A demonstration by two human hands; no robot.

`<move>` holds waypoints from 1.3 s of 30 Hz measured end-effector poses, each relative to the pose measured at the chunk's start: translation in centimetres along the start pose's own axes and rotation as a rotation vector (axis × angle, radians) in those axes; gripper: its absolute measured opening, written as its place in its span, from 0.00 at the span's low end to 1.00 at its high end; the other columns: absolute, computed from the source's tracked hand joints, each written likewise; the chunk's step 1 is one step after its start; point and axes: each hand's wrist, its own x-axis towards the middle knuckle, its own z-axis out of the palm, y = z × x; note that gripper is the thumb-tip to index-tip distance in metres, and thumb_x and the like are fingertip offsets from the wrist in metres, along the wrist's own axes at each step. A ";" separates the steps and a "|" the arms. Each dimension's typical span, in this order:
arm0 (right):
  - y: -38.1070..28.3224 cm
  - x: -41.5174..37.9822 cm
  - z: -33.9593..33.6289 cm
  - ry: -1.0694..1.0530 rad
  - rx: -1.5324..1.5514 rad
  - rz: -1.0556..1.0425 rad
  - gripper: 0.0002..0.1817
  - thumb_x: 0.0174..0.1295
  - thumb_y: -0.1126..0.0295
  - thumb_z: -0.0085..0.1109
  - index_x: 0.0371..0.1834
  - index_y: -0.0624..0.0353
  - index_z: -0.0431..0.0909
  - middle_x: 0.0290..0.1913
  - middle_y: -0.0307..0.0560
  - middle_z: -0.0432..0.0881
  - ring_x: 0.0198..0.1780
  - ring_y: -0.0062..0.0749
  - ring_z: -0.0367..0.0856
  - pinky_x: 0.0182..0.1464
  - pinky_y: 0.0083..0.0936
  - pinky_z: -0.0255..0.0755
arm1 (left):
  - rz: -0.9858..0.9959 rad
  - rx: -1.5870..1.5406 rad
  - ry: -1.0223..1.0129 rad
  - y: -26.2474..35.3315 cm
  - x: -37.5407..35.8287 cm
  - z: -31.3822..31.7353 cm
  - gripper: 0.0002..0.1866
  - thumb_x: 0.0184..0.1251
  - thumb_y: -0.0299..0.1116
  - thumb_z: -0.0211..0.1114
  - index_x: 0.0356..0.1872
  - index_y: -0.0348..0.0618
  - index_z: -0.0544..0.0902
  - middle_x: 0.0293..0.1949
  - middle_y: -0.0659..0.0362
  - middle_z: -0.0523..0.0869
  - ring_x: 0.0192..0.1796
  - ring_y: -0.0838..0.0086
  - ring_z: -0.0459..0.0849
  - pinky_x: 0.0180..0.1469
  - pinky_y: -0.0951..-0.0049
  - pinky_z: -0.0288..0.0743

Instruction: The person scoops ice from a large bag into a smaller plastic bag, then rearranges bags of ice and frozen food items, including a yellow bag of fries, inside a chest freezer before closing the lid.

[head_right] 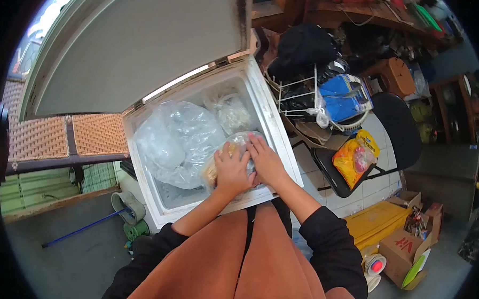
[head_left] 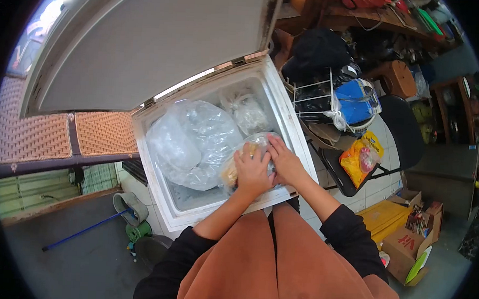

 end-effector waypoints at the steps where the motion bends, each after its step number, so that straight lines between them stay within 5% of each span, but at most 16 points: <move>1: 0.3 0.4 0.6 0.009 -0.057 0.022 0.48 0.22 0.72 0.71 0.57 0.65 0.61 0.66 0.54 0.52 0.65 0.48 0.55 0.62 0.30 0.58 | -0.019 0.004 0.007 0.1 0.4 0.3 0.29 0.36 0.44 0.66 0.45 0.47 0.73 0.51 0.50 0.70 0.60 0.48 0.58 0.54 0.41 0.50; 8: -1.8 0.4 -0.7 0.014 -0.155 0.082 0.45 0.27 0.76 0.67 0.58 0.59 0.59 0.66 0.54 0.51 0.64 0.51 0.56 0.61 0.36 0.58 | -0.058 -0.172 -0.093 -2.2 -0.6 -1.6 0.28 0.40 0.42 0.66 0.46 0.45 0.72 0.52 0.49 0.70 0.62 0.48 0.58 0.58 0.41 0.46; 10: -3.1 0.4 -2.4 -0.135 -0.067 0.259 0.45 0.28 0.77 0.68 0.59 0.54 0.60 0.67 0.53 0.50 0.65 0.50 0.55 0.61 0.39 0.57 | -0.028 -0.679 0.099 -5.2 -1.5 -2.7 0.27 0.45 0.42 0.63 0.49 0.45 0.71 0.54 0.48 0.70 0.61 0.52 0.62 0.61 0.45 0.46; 14: -6.2 1.5 -4.2 0.092 0.122 0.087 0.42 0.35 0.66 0.69 0.60 0.52 0.61 0.67 0.47 0.52 0.67 0.44 0.53 0.63 0.48 0.49 | -0.144 -0.564 0.164 -8.2 -5.6 1.2 0.29 0.49 0.41 0.61 0.55 0.42 0.67 0.58 0.49 0.68 0.61 0.54 0.63 0.61 0.44 0.48; 17: -7.4 2.2 -2.0 0.032 -0.024 -0.130 0.29 0.51 0.56 0.55 0.57 0.52 0.65 0.63 0.46 0.60 0.65 0.42 0.56 0.63 0.49 0.45 | -0.116 -0.656 0.270 -4.1 -5.3 1.3 0.31 0.50 0.36 0.59 0.57 0.36 0.63 0.58 0.45 0.65 0.61 0.49 0.61 0.62 0.52 0.51; 19: -5.9 2.2 0.0 0.042 -0.056 -0.113 0.27 0.53 0.57 0.53 0.57 0.53 0.65 0.63 0.44 0.62 0.65 0.41 0.56 0.63 0.49 0.45 | -0.146 -0.648 0.321 -3.8 -4.8 1.6 0.29 0.48 0.31 0.58 0.55 0.32 0.64 0.57 0.41 0.64 0.60 0.48 0.62 0.61 0.61 0.56; 30: -6.2 3.8 3.8 0.122 -0.180 0.016 0.23 0.57 0.62 0.48 0.56 0.53 0.65 0.60 0.43 0.64 0.66 0.39 0.52 0.63 0.50 0.43 | -0.075 -0.678 0.348 -7.1 -4.4 3.5 0.24 0.50 0.29 0.57 0.51 0.34 0.68 0.54 0.43 0.68 0.54 0.51 0.70 0.56 0.64 0.65; 36: -6.9 -0.7 1.5 0.370 -0.104 0.208 0.35 0.50 0.55 0.58 0.60 0.58 0.61 0.65 0.63 0.50 0.67 0.54 0.45 0.63 0.51 0.41 | -0.019 -0.484 0.417 -5.5 -5.1 1.0 0.26 0.48 0.30 0.57 0.54 0.39 0.68 0.56 0.48 0.68 0.60 0.51 0.64 0.62 0.55 0.54; 39: -4.2 -2.9 2.2 0.389 0.080 0.161 0.54 0.36 0.49 0.68 0.66 0.56 0.48 0.66 0.70 0.38 0.67 0.65 0.39 0.63 0.54 0.41 | 0.080 -0.394 0.244 -4.8 -4.8 0.8 0.29 0.46 0.34 0.58 0.55 0.43 0.69 0.59 0.52 0.66 0.62 0.52 0.62 0.63 0.51 0.50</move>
